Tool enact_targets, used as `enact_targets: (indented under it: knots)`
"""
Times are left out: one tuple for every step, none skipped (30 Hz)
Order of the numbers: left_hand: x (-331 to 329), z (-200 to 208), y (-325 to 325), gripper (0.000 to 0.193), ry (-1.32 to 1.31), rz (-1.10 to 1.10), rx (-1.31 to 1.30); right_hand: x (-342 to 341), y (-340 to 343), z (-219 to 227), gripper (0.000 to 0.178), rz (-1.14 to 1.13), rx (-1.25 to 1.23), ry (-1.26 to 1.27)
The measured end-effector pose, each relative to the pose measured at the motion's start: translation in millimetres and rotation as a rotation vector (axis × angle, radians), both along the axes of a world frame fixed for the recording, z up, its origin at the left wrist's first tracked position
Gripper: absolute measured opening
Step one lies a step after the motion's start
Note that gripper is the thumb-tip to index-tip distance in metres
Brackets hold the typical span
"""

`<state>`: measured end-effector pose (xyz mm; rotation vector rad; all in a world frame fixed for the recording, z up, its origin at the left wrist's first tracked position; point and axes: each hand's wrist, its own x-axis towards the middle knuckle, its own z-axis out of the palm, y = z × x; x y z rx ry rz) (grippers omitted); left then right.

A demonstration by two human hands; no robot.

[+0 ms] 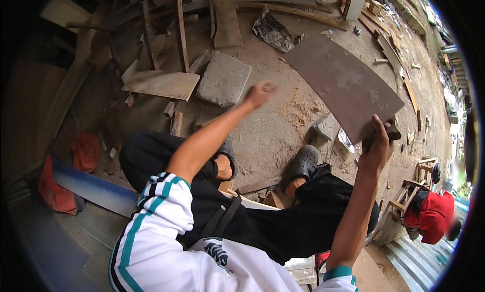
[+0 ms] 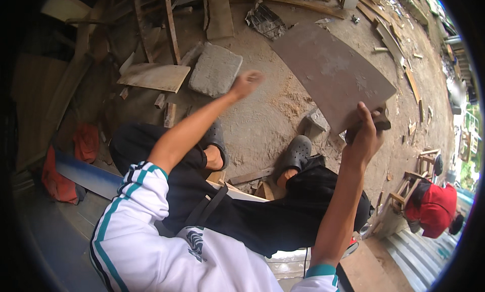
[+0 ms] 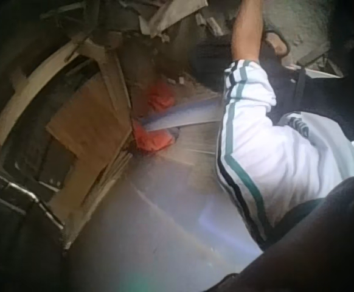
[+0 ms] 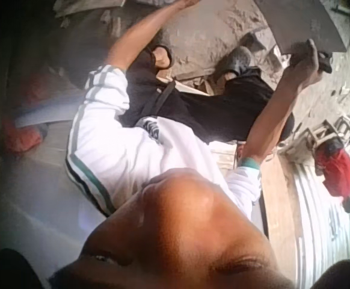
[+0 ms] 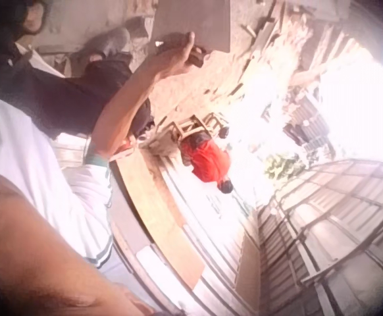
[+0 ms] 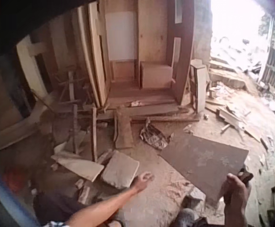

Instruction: The person sits on the floor in a cluttered workshop and uses a hand saw to cut a rectangular piece of wood. They then use a sanding block to smooth the edges of the cut piece.

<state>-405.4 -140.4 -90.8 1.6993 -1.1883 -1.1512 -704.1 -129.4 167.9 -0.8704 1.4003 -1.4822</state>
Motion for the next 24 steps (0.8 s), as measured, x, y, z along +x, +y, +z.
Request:
enact_targets:
  knots:
    - [24.4, -27.3, -1.2, 0.059, -0.138, 0.088, -0.041, -7.7, 0.3, -4.4, 0.024, -0.042, 0.02, 0.034]
    - [59.8, -57.2, -1.4, 0.057, -0.237, 0.162, -0.029, -6.4, 2.0, -5.2, 0.023, -0.044, 0.062, 0.039]
    - [82.5, -72.1, -1.9, 0.057, -0.395, 0.212, -0.01, -9.4, 4.7, -3.5, 0.023, -0.052, 0.064, 0.052]
    - [101.3, -85.4, -5.3, 0.058, -0.55, 0.258, 0.016, -14.0, 5.7, -5.1, 0.023, -0.064, 0.074, 0.068]
    - [116.0, -98.0, -7.9, 0.061, -0.59, 0.257, 0.114, -20.0, 8.7, -6.5, 0.024, -0.078, 0.091, 0.091]
    - [132.6, -112.0, -8.2, 0.078, -0.638, 0.241, 0.173, -26.0, 10.1, -6.3, 0.024, -0.089, 0.133, 0.095]
    - [141.6, -122.0, -11.1, 0.09, -0.747, 0.257, 0.298, -29.3, 11.8, -5.9, 0.024, -0.083, 0.147, 0.088]
    - [146.8, -128.5, -15.1, 0.103, -0.857, 0.271, 0.42, -32.1, 14.2, -3.0, 0.024, -0.076, 0.159, 0.08]
    - [153.6, -134.3, -20.1, 0.11, -0.823, 0.344, 0.453, -34.5, 15.3, -2.8, 0.024, -0.068, 0.172, 0.07]
    - [156.3, -137.5, -26.8, 0.117, -0.786, 0.409, 0.485, -39.7, 16.7, -4.5, 0.024, -0.102, 0.165, 0.094]
    - [158.4, -138.5, -30.6, 0.124, -0.753, 0.472, 0.52, -40.3, 17.7, -3.9, 0.025, -0.12, 0.17, 0.107]
    - [160.2, -139.4, -31.8, 0.128, -0.747, 0.481, 0.566, -37.9, 18.8, -0.7, 0.027, -0.137, 0.176, 0.119]
    - [160.1, -137.3, -36.8, 0.132, -0.737, 0.486, 0.605, -36.6, 19.5, 3.6, 0.028, -0.158, 0.176, 0.135]
    - [163.1, -136.6, -38.5, 0.135, -0.733, 0.5, 0.647, -38.1, 19.6, 3.9, 0.031, -0.163, 0.184, 0.145]
    - [165.8, -135.7, -40.1, 0.137, -0.728, 0.495, 0.651, -38.7, 19.1, 4.9, 0.029, -0.169, 0.186, 0.164]
    - [170.3, -135.2, -41.1, 0.139, -0.726, 0.49, 0.654, -38.1, 18.6, 6.4, 0.028, -0.175, 0.188, 0.181]
    - [173.2, -135.0, -40.8, 0.141, -0.724, 0.487, 0.658, -38.7, 18.6, 6.4, 0.027, -0.179, 0.191, 0.199]
    - [174.0, -135.4, -36.8, 0.14, -0.743, 0.471, 0.665, -40.9, 19.6, 4.5, 0.025, -0.185, 0.19, 0.204]
    - [171.1, -135.1, -36.6, 0.14, -0.744, 0.473, 0.655, -42.7, 18.3, 2.3, 0.024, -0.186, 0.182, 0.205]
    - [167.8, -134.9, -35.7, 0.14, -0.745, 0.476, 0.646, -44.2, 17.4, 0.6, 0.023, -0.185, 0.173, 0.206]
    - [164.6, -134.7, -33.4, 0.139, -0.746, 0.482, 0.637, -45.2, 16.9, -0.5, 0.022, -0.195, 0.179, 0.207]
    - [152.3, -132.8, -37.4, 0.138, -0.732, 0.443, 0.624, -46.8, 17.9, 1.8, 0.022, -0.217, 0.179, 0.214]
    - [139.2, -129.7, -38.2, 0.138, -0.72, 0.413, 0.615, -47.2, 17.8, 1.9, 0.022, -0.229, 0.181, 0.217]
    - [126.8, -126.2, -39.5, 0.137, -0.708, 0.384, 0.606, -47.3, 18.0, 1.1, 0.022, -0.235, 0.182, 0.218]
